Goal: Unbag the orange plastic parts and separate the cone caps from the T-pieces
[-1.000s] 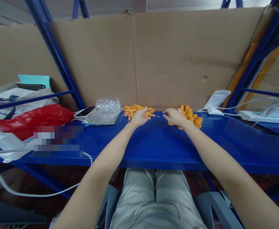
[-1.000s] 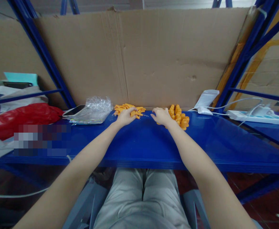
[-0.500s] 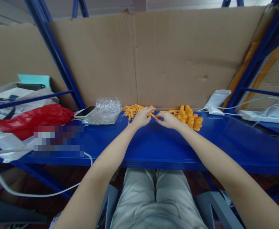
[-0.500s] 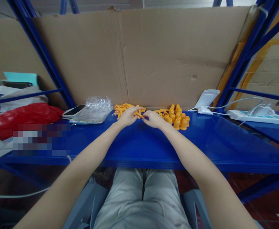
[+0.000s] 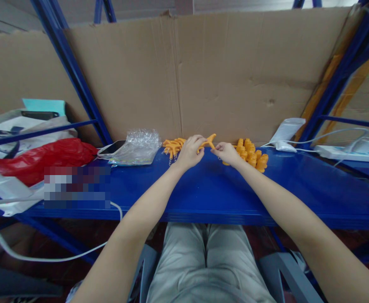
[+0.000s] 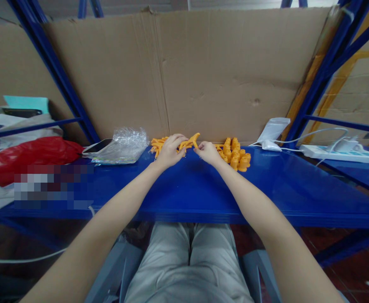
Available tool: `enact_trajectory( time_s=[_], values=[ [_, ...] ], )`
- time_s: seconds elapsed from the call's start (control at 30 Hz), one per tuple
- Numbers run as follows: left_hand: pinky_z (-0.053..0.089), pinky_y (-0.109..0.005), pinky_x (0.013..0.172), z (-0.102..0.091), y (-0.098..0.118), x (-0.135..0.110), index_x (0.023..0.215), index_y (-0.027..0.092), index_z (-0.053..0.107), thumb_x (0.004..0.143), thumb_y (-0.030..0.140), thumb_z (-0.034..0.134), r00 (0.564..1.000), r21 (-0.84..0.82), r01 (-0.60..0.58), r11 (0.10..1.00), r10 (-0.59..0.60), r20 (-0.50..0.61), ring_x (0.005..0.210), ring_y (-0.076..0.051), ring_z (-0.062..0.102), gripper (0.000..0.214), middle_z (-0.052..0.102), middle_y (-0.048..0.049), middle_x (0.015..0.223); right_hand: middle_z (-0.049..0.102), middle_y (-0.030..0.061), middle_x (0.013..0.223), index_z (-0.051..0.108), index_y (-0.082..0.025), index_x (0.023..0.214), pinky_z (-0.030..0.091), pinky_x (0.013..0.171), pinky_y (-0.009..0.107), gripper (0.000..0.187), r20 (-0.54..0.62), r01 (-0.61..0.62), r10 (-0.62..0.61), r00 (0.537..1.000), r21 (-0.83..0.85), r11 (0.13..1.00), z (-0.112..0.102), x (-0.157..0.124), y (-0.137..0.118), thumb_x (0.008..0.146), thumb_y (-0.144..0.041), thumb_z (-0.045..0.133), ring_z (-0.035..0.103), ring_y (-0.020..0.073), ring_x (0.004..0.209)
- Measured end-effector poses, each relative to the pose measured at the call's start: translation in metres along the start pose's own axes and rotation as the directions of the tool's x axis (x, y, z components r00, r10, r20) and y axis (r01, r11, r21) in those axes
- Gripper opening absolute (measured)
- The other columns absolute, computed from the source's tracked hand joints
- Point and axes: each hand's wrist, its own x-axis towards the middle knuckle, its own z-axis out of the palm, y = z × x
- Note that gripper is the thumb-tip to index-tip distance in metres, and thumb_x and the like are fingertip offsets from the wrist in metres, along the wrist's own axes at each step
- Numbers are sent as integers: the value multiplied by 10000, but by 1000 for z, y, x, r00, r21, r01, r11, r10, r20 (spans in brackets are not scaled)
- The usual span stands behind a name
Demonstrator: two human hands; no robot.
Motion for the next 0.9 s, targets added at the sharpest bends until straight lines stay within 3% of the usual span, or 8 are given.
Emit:
enact_trajectory(
  time_s=[0.13,0.27,0.37,0.57,0.73,0.9],
  values=[
    [505,-278,744,2,15,-1,1056,180,671,881,180,554,982,-81,32,996,-16,187,781,-158,655,210,702,-36,869,537,-50,498,487,-197,660,345,467,190,235,54,-169,161,986,307,936,4,-2,-7,841,-192,637,454,72,442],
    [475,-261,706,8,24,-3,1046,179,686,874,239,595,958,-83,30,996,-5,288,790,-168,651,204,713,-45,889,599,-21,532,500,-190,678,359,453,168,225,156,-302,259,953,469,830,11,-5,-13,885,-177,588,497,69,453],
    [466,-269,727,9,23,-4,1048,178,691,869,277,612,956,-62,53,997,-33,293,844,-184,653,219,722,-62,945,666,28,597,570,-183,707,443,515,183,249,251,-347,253,934,482,804,13,-7,-15,937,-276,549,561,85,502],
    [432,-270,670,4,25,-2,1083,188,697,851,371,636,924,3,184,983,-174,340,749,-194,658,301,712,-42,803,735,108,728,694,-222,842,544,657,291,344,256,-358,270,928,418,835,14,-11,-20,976,-437,460,705,187,739],
    [423,-266,656,5,34,0,961,189,723,834,302,625,919,22,228,973,-222,324,726,-190,652,196,710,-39,771,739,105,769,680,-231,793,551,667,284,407,285,-378,276,918,418,826,16,-14,-22,966,-516,446,704,181,752],
    [438,-281,641,9,33,2,846,168,730,845,295,606,894,2,290,957,-271,358,663,-187,635,177,687,-37,676,723,73,758,581,-237,727,548,672,273,342,322,-403,268,908,502,765,16,-11,-14,953,-480,497,686,154,711]
  ],
)
